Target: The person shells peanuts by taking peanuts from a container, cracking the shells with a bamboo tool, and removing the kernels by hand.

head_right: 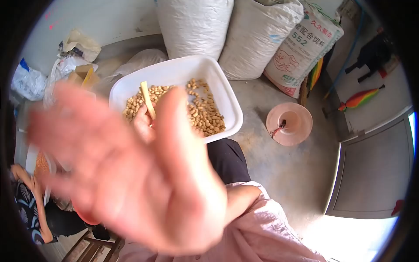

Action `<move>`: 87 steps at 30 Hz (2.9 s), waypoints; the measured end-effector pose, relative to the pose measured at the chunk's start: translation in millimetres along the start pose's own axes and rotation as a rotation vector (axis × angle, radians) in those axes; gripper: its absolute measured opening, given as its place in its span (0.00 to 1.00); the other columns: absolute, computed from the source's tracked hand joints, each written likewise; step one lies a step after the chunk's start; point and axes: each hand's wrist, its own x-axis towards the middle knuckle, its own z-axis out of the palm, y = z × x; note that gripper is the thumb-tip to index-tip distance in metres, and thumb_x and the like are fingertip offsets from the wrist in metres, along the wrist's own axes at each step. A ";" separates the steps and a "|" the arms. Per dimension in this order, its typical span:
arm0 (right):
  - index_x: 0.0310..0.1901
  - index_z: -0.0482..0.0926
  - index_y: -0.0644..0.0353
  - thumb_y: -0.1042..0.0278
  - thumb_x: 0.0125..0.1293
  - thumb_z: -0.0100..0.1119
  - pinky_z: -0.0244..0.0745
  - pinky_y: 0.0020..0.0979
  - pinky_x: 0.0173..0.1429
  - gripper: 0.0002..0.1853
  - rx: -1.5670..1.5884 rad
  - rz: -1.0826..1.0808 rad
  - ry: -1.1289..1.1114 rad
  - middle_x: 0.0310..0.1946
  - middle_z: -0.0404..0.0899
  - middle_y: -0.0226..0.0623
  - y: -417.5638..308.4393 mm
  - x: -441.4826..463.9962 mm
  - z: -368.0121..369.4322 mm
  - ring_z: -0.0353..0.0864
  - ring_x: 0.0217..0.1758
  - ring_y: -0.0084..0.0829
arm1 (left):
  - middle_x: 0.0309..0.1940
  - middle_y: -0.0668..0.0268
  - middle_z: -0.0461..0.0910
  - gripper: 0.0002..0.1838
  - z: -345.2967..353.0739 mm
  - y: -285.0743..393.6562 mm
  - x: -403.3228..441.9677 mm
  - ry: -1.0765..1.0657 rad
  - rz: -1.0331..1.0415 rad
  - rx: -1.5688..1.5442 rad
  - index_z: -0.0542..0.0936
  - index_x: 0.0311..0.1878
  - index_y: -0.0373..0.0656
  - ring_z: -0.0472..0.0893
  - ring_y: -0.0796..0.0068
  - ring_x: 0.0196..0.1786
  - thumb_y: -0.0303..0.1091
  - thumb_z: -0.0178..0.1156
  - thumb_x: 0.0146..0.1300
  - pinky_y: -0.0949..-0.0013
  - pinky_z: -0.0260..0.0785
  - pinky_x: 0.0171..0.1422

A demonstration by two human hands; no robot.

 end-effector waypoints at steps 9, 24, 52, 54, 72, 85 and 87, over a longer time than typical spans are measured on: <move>0.45 0.68 0.67 0.37 0.70 0.32 0.59 0.34 0.46 0.33 -0.192 0.187 -0.316 0.37 0.68 0.41 9.9 -23.5 -2.9 0.64 0.40 0.35 | 0.23 0.66 0.75 0.13 16.6 14.9 0.4 0.217 0.141 0.151 0.77 0.40 0.35 0.71 0.78 0.19 0.35 0.49 0.67 0.75 0.67 0.21; 0.58 0.68 0.67 0.65 0.71 0.48 0.65 0.34 0.58 0.19 -2.039 -0.598 0.263 0.50 0.69 0.47 -59.3 31.8 -183.4 0.68 0.57 0.37 | 0.22 0.74 0.74 0.07 34.8 -1.1 -8.9 -0.054 0.108 0.263 0.77 0.37 0.39 0.73 0.87 0.26 0.31 0.52 0.69 0.81 0.65 0.27; 0.41 0.73 0.59 0.45 0.73 0.41 0.62 0.20 0.22 0.22 -1.008 -0.330 0.624 0.17 0.68 0.27 -98.4 22.1 -232.0 0.62 0.17 0.18 | 0.39 0.55 0.83 0.11 -72.8 60.8 110.3 0.302 0.247 1.597 0.81 0.44 0.44 0.82 0.56 0.43 0.32 0.56 0.59 0.58 0.72 0.49; 0.38 0.74 0.60 0.44 0.72 0.43 0.58 0.18 0.19 0.23 -1.020 -0.354 0.606 0.15 0.66 0.27 -98.2 23.4 -229.5 0.60 0.15 0.17 | 0.52 0.52 0.76 0.16 -70.7 45.2 109.7 0.199 0.215 1.820 0.78 0.52 0.48 0.75 0.54 0.55 0.36 0.57 0.60 0.54 0.66 0.59; 0.40 0.71 0.59 0.51 0.73 0.45 0.55 0.16 0.12 0.17 -1.149 -0.488 0.508 0.18 0.73 0.32 -95.1 21.6 -224.1 0.65 0.12 0.17 | 0.47 0.62 0.77 0.11 -23.5 40.3 84.6 -0.376 -0.447 1.875 0.79 0.46 0.47 0.75 0.64 0.53 0.38 0.58 0.62 0.53 0.64 0.62; 0.37 0.72 0.61 0.58 0.73 0.47 0.61 0.19 0.24 0.14 -1.352 -0.536 0.560 0.23 0.73 0.28 -93.3 10.3 -216.7 0.67 0.21 0.16 | 0.53 0.61 0.78 0.16 -8.8 -6.2 96.5 -0.362 0.139 1.766 0.80 0.51 0.45 0.77 0.63 0.56 0.23 0.45 0.67 0.62 0.69 0.63; 0.36 0.71 0.61 0.58 0.72 0.46 0.60 0.18 0.23 0.14 -1.312 -0.551 0.573 0.22 0.73 0.28 -95.6 12.5 -220.4 0.66 0.20 0.16 | 0.47 0.61 0.79 0.19 -14.6 -20.8 109.4 -0.467 0.177 2.000 0.81 0.49 0.43 0.77 0.63 0.53 0.16 0.47 0.59 0.59 0.69 0.59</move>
